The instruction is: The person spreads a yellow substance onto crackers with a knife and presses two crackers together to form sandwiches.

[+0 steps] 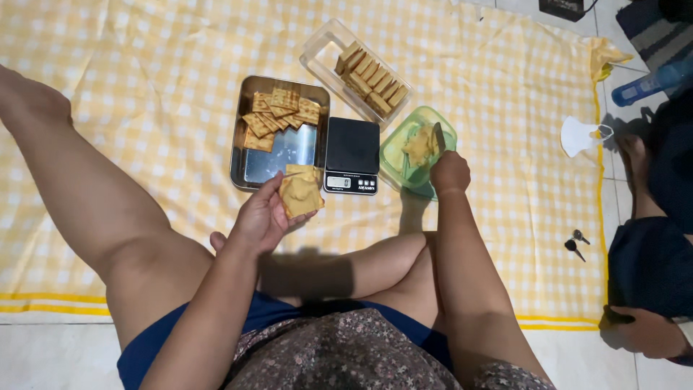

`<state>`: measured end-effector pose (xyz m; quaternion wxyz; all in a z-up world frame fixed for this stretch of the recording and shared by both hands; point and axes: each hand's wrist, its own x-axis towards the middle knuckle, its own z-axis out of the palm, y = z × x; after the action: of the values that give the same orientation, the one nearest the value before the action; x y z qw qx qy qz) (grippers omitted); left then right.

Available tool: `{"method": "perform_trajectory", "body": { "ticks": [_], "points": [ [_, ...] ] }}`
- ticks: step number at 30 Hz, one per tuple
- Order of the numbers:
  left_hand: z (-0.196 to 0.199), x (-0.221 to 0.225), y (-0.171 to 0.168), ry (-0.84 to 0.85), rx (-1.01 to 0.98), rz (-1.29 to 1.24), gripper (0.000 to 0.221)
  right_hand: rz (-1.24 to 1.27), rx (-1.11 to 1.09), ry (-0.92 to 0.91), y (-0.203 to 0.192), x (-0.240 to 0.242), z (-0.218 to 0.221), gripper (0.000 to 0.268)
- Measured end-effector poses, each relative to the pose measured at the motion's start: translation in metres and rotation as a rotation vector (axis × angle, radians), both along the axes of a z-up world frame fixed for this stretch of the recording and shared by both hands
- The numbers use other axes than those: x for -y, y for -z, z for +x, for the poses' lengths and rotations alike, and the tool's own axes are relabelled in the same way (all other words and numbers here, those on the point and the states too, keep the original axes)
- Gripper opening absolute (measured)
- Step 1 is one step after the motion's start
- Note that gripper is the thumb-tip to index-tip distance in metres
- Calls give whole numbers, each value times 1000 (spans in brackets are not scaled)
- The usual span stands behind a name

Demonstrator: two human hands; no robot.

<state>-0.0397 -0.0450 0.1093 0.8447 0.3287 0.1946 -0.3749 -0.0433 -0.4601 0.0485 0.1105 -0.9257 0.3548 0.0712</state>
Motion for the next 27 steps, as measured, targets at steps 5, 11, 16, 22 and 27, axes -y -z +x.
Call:
{"method": "perform_trajectory", "body": {
  "ticks": [5,11,16,22,27],
  "points": [
    [0,5,7,48,-14,9,49,40,42,20,-62,-56,2,29],
    [3,8,28,72,-25,13,52,52,23,-19,-98,-102,16,30],
    [6,8,20,71,-49,31,53,14,-44,-70,30,-52,39,30],
    [8,3,15,39,-45,38,51,-54,-132,-54,28,-51,33,35],
    [6,-2,18,43,-46,32,52,-123,-162,54,-11,-47,21,45]
  ]
}}
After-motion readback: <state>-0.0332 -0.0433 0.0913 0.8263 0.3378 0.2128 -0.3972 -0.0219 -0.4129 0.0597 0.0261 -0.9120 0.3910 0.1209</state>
